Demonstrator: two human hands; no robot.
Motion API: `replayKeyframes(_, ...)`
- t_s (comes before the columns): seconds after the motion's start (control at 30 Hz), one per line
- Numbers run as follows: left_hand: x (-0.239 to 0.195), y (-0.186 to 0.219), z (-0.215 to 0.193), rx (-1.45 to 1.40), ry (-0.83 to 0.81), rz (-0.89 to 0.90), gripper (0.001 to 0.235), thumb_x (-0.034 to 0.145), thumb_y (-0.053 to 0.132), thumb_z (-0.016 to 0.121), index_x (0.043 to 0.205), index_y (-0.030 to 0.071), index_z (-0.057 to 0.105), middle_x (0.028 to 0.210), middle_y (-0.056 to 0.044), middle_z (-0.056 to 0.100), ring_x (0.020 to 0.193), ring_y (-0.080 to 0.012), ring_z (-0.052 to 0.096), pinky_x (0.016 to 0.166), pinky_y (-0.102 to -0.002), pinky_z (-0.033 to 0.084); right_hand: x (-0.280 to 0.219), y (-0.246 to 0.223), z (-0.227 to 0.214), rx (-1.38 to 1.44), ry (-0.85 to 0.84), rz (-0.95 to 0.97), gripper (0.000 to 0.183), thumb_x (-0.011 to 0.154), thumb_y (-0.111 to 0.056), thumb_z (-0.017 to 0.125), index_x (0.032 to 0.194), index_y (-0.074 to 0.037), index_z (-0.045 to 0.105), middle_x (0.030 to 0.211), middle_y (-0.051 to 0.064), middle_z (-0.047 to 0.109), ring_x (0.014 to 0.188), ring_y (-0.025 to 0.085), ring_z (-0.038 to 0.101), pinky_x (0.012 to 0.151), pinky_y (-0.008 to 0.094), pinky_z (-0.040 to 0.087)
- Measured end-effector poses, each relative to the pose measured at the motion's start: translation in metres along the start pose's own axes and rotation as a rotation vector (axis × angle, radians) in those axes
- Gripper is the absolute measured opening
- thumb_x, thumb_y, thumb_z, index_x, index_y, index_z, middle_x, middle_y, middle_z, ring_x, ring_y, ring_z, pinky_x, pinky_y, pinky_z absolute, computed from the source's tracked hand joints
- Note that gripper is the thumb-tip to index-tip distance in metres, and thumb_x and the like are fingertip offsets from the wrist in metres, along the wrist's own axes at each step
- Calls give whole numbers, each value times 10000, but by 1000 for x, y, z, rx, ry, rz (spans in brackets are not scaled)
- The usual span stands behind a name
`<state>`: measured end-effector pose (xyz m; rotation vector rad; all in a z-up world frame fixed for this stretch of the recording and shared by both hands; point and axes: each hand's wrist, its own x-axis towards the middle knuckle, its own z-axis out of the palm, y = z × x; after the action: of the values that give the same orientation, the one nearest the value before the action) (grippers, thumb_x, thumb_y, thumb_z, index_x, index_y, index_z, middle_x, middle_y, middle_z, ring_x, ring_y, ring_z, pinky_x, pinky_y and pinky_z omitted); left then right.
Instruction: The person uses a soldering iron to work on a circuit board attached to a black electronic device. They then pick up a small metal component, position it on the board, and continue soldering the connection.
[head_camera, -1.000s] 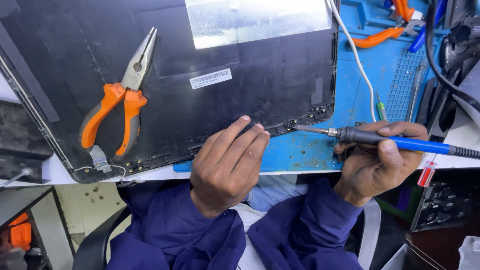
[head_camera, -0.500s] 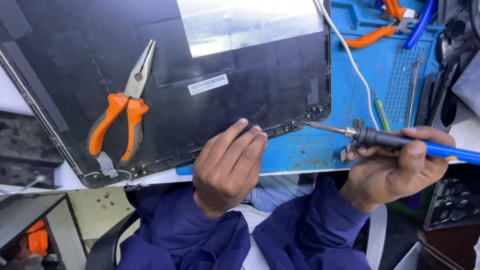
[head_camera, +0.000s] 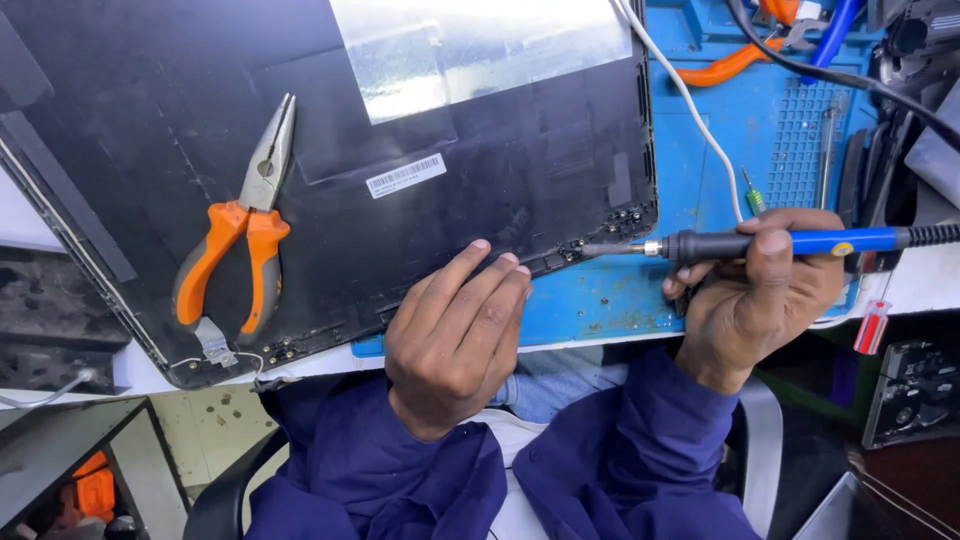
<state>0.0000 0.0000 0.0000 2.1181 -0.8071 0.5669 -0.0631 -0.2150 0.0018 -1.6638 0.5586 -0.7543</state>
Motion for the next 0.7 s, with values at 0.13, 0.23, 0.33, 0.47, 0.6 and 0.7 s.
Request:
replayKeyframes(0.13,0,0,-1,0,-6,-1,41,927,-13,805,936,22,786,946,-107,793,952,-279,770,792,-334,623,-1,1,-1,26,21,0,357,1052,-411,654,993,-93,504,602,101,452,468,230,546,408,347,524)
replayKeyframes(0.23,0,0,-1,4,0,1,47,927,-17,801,931,26,783,941,-99,791,947,-273,769,786,-329,619,-1,4,-4,22,21,-4,343,1040,-386,658,975,-91,496,685,65,430,488,248,573,404,347,519)
replayKeyframes(0.33,0,0,0,10,-2,-2,47,930,-13,794,932,32,783,943,-92,789,951,-268,767,786,-326,615,-1,4,-4,10,12,-15,356,1050,-416,657,1013,-97,502,702,77,442,512,244,575,427,361,546)
replayKeyframes(0.47,0,0,0,10,-2,0,54,924,-18,803,922,32,783,931,-89,789,946,-267,768,785,-321,618,-2,5,-5,24,-25,-42,335,1073,-392,635,1006,-94,496,686,84,430,508,259,584,426,360,533)
replayKeyframes(0.6,1,0,0,12,0,2,58,926,-21,797,923,35,781,930,-85,790,943,-262,768,785,-315,616,-3,5,-7,12,-34,-49,341,1085,-404,630,1014,-102,488,678,88,424,519,275,598,437,376,551)
replayKeyframes(0.7,0,0,0,13,-4,-3,56,927,-19,798,927,35,782,931,-84,789,945,-265,768,790,-322,620,-3,5,-4,-16,-6,-53,358,1073,-406,638,1015,-87,486,694,89,426,520,285,614,428,370,547)
